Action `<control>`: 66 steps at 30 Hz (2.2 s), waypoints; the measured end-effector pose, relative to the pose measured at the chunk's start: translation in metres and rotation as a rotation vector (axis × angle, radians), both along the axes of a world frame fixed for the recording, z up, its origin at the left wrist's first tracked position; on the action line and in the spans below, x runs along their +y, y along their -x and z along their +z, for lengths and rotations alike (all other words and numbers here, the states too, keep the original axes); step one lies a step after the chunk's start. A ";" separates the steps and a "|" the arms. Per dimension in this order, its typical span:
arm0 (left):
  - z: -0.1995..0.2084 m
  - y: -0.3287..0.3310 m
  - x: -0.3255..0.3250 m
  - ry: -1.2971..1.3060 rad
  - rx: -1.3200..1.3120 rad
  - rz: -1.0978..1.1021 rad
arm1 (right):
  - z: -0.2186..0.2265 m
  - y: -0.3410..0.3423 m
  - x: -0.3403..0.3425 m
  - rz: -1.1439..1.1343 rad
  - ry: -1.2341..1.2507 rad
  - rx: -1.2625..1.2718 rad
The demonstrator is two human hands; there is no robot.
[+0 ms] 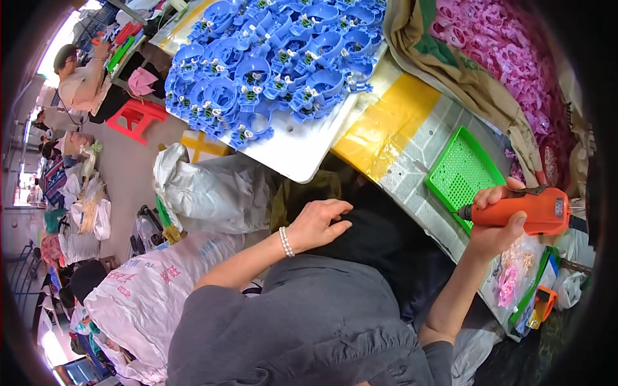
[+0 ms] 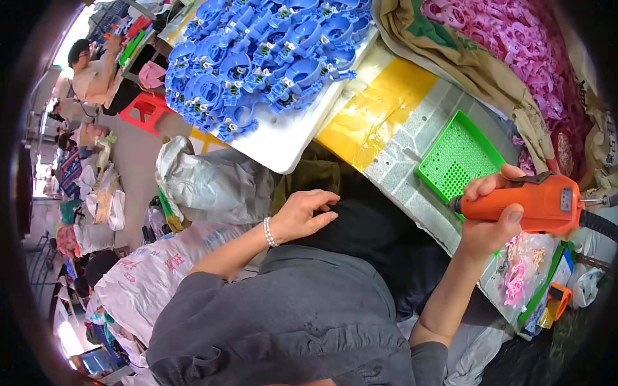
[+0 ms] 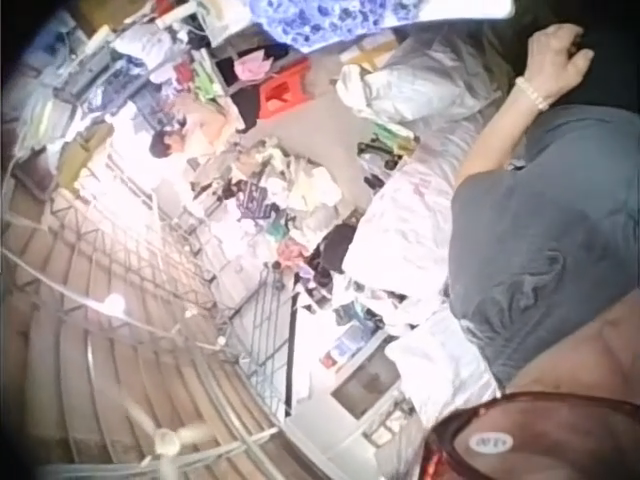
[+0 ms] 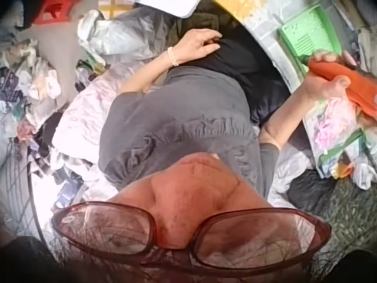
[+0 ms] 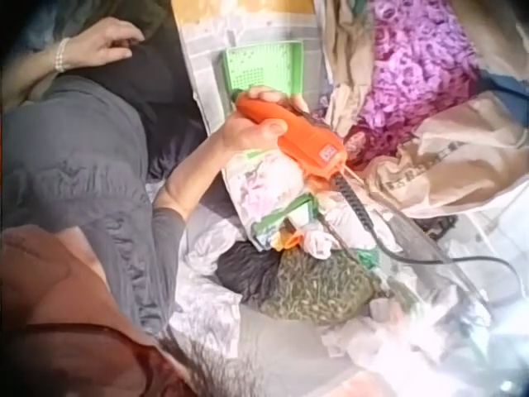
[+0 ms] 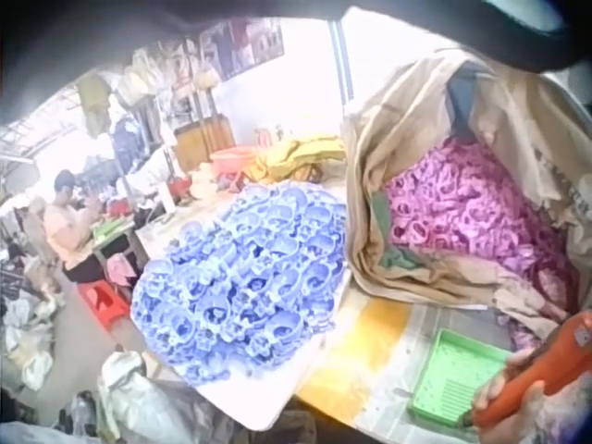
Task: Assembling small blue plastic toy components using an electric screwdriver at a factory workbench.
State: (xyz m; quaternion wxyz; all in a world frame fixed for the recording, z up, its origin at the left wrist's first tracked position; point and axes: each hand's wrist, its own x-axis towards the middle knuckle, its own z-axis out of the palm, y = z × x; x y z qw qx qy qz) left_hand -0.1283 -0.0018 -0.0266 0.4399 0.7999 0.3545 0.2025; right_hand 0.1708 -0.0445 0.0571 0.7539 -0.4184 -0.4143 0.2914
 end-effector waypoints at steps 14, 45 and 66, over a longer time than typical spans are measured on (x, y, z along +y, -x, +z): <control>0.074 0.005 0.034 -0.156 -0.182 0.084 | 0.008 0.002 0.008 -0.110 -0.026 -0.039; 0.188 0.072 0.346 -0.519 0.456 0.649 | 0.005 -0.012 0.017 -0.135 0.008 -0.037; 0.203 0.074 0.307 0.224 -0.604 0.747 | 0.002 -0.023 0.011 -0.126 0.006 -0.039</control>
